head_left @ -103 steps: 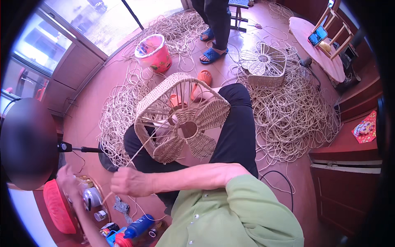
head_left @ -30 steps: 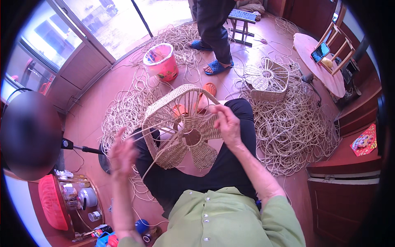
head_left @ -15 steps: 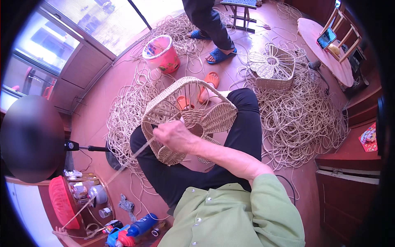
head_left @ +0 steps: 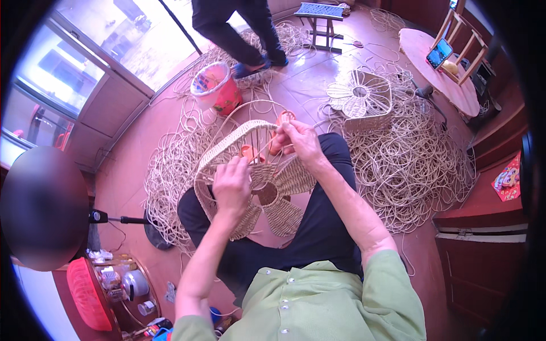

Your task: Weaving a flower-shaped wicker decoration using long strands of rattan.

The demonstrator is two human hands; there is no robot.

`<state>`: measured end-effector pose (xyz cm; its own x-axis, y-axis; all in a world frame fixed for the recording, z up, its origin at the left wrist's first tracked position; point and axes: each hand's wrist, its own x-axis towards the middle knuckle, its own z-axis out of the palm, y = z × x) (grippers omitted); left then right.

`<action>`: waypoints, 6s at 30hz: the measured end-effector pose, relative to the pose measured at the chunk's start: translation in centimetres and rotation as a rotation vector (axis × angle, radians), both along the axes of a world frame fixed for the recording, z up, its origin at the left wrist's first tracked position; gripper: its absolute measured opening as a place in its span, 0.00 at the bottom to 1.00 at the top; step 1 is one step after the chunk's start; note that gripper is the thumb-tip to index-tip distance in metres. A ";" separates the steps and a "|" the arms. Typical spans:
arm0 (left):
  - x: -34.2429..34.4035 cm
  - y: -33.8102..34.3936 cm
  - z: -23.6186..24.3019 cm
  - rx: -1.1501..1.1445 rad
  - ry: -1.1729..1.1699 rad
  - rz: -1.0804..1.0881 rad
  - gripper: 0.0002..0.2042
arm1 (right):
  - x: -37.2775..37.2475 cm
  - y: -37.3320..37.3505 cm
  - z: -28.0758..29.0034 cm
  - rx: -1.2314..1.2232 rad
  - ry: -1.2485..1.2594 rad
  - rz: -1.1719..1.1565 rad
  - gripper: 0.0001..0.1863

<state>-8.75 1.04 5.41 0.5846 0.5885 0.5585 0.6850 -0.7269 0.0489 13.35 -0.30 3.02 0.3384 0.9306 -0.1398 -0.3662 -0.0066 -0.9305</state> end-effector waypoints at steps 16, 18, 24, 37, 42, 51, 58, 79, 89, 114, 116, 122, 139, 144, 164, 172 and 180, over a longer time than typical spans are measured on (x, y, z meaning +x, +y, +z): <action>5.3 0.5 0.7 -0.308 0.295 0.342 0.09 | -2.8 0.8 1.3 -0.111 -0.583 0.426 0.10; 5.0 0.1 0.7 -0.343 0.285 0.337 0.09 | -3.0 0.3 1.0 -0.062 -0.683 0.356 0.10; 4.2 -0.8 -1.7 -0.138 0.132 0.261 0.12 | -4.7 -5.0 -2.4 -0.053 0.326 0.123 0.07; 8.4 1.5 -5.8 0.090 0.069 0.185 0.06 | 0.7 -2.3 -3.5 0.072 -0.862 -0.175 0.09; 9.2 0.5 -5.3 -0.064 0.161 0.213 0.07 | -0.6 -2.9 -4.1 -0.025 -0.705 -0.043 0.11; 8.1 -0.3 -4.7 -0.189 0.111 0.082 0.10 | -0.8 -2.7 -4.3 -0.020 -0.657 0.002 0.15; 8.1 -1.5 -5.4 -0.144 0.024 0.065 0.10 | -2.2 -4.4 -4.4 -0.019 -0.678 -0.292 0.15; 8.3 -3.0 -4.2 -0.067 -0.027 -0.173 0.10 | 41.4 -36.5 -13.5 -0.786 -0.583 -1.127 0.56; 6.7 -0.4 -5.1 -0.178 -0.061 0.020 0.06 | 13.8 -17.8 -1.4 -0.111 -1.666 -0.116 0.41; 7.3 -0.6 -4.8 -0.233 -0.097 -0.048 0.07 | 3.5 -13.7 -0.8 -0.051 -1.454 0.149 0.15; 7.0 -0.4 -5.2 -0.173 -0.118 -0.053 0.07 | 3.1 -11.6 -0.3 0.213 -1.358 0.062 0.08; 7.8 -0.9 -5.8 -0.153 -0.211 -0.014 0.07 | 1.9 0.2 3.1 0.773 -1.553 -0.155 0.04; 7.1 -0.9 -5.4 -0.233 -0.094 -0.014 0.06 | -0.9 -2.8 -3.5 0.030 -0.775 -0.089 0.14; 7.0 -1.1 -5.6 -0.196 -0.099 -0.036 0.07 | -1.0 -5.4 -5.2 -0.008 -0.425 -0.205 0.12; 7.5 -1.0 -6.7 -0.183 -0.200 -0.060 0.05 | -1.2 -3.5 -3.3 0.074 -1.099 -0.042 0.07; -10.7 0.2 2.6 -0.199 -0.329 0.048 0.23 | 0.6 -5.6 -4.3 0.082 -0.344 -0.075 0.02; -50.4 15.2 0.1 -0.063 -0.636 1.251 0.34 | -0.2 -4.4 -4.4 0.077 -0.660 -0.026 0.02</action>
